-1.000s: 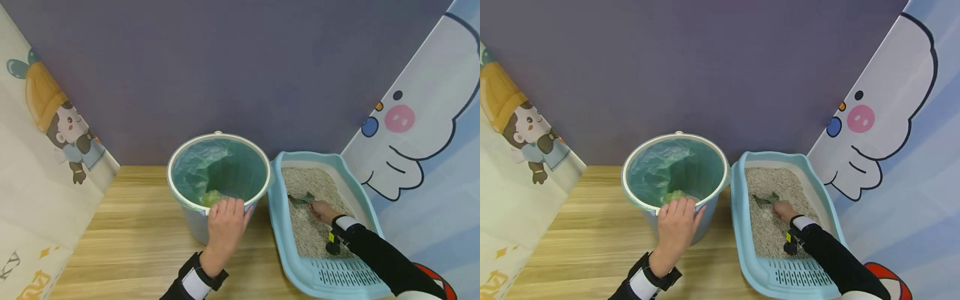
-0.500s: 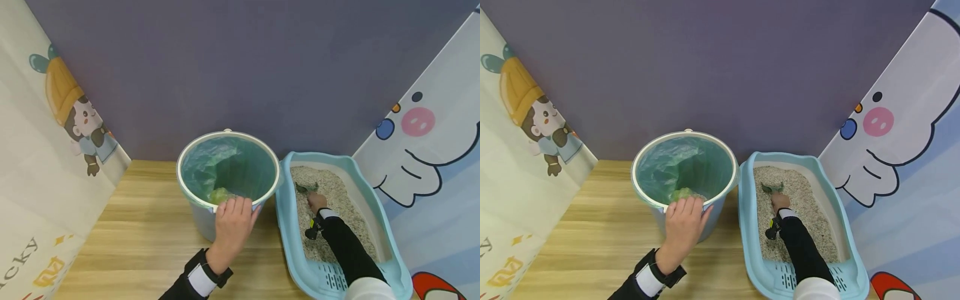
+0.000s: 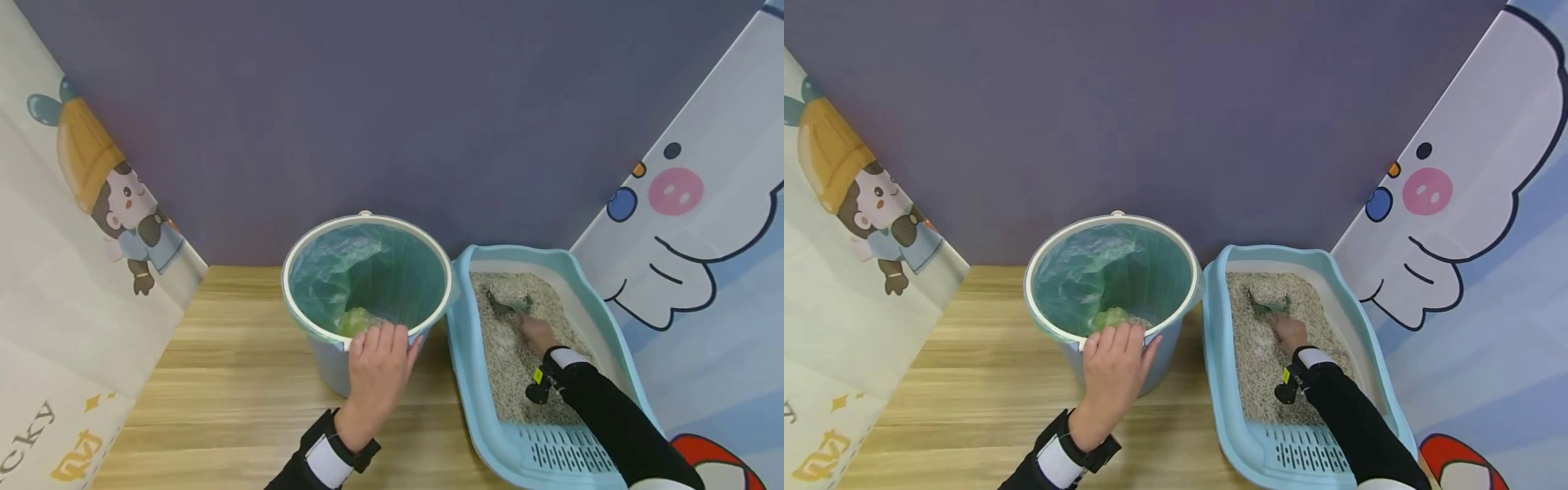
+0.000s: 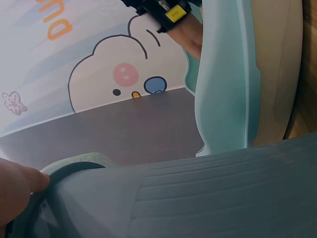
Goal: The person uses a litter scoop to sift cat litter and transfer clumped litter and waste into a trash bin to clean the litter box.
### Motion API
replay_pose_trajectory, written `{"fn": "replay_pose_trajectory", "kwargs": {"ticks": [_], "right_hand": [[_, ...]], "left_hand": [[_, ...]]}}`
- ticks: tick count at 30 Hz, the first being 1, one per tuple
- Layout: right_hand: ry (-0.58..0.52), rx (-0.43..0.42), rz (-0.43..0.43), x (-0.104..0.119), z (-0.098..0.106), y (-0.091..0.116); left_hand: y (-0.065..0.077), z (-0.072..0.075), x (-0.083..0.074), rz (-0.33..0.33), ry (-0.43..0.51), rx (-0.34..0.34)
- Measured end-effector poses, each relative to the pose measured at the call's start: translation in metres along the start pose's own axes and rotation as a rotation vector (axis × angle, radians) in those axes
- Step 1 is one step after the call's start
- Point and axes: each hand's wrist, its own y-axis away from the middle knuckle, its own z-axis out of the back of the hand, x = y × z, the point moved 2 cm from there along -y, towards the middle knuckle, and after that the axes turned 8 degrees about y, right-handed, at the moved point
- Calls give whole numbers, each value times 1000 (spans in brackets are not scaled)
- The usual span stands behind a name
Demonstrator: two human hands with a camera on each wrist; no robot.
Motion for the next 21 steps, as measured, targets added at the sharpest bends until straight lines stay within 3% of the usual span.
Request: {"fn": "replay_pose_trajectory", "kwargs": {"ticks": [6,13,18,21], "right_hand": [[-80,-86,22,1,16,30],[-232,-327,83,-6,31,59],[-232,-375,85,-3,39,67],[-155,-381,69,1,43,70]], "left_hand": [[0,0,0,11,14,12],[0,0,0,0,10,23],[-1,0,1,5,5,34],[-1,0,2,12,6,33]]}}
